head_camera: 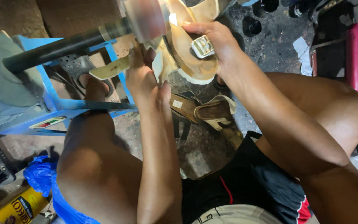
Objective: The person sands the sole and edges of a beige high-heeled shoe using a rotating sanding machine. They hold the shoe with both hands, rotating it to grind different areas of the sole and heel. After finishing the first shoe, they pick up a second beige shoe and begin sanding its sole in the same manner.
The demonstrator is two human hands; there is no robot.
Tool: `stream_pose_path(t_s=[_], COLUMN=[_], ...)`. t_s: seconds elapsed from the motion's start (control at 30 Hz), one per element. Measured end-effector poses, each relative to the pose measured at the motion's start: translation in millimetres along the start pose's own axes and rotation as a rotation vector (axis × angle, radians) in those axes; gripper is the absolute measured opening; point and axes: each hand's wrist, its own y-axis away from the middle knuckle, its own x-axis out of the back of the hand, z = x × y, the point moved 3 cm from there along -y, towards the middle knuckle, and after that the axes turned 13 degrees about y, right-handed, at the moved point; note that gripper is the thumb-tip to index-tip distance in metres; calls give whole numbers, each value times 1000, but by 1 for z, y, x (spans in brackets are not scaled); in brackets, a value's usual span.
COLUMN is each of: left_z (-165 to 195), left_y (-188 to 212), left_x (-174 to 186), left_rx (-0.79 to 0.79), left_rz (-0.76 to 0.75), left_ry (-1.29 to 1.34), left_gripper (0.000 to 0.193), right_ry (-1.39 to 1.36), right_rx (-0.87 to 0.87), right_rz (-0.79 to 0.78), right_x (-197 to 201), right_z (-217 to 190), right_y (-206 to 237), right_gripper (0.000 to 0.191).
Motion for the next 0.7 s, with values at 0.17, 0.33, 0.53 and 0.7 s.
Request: stream_pose_path(t_s=[0.17, 0.33, 0.53, 0.7], left_z=[5, 12, 10, 17], left_y=[18, 33, 43, 43], left_x=[-14, -22, -14, 5], left_rx=[1, 20, 10, -247], left_rz=[-111, -82, -4, -134], left_ry=[96, 15, 32, -821], left_gripper=[34, 38, 39, 44], right_ry=[-136, -149, -117, 64], right_rx=[-32, -23, -27, 38], right_rz=[-120, -126, -112, 35], right_x=[-2, -5, -5, -4], right_z=[7, 9, 8, 2], right_y=[3, 12, 27, 40], right_gripper=[31, 34, 36, 39])
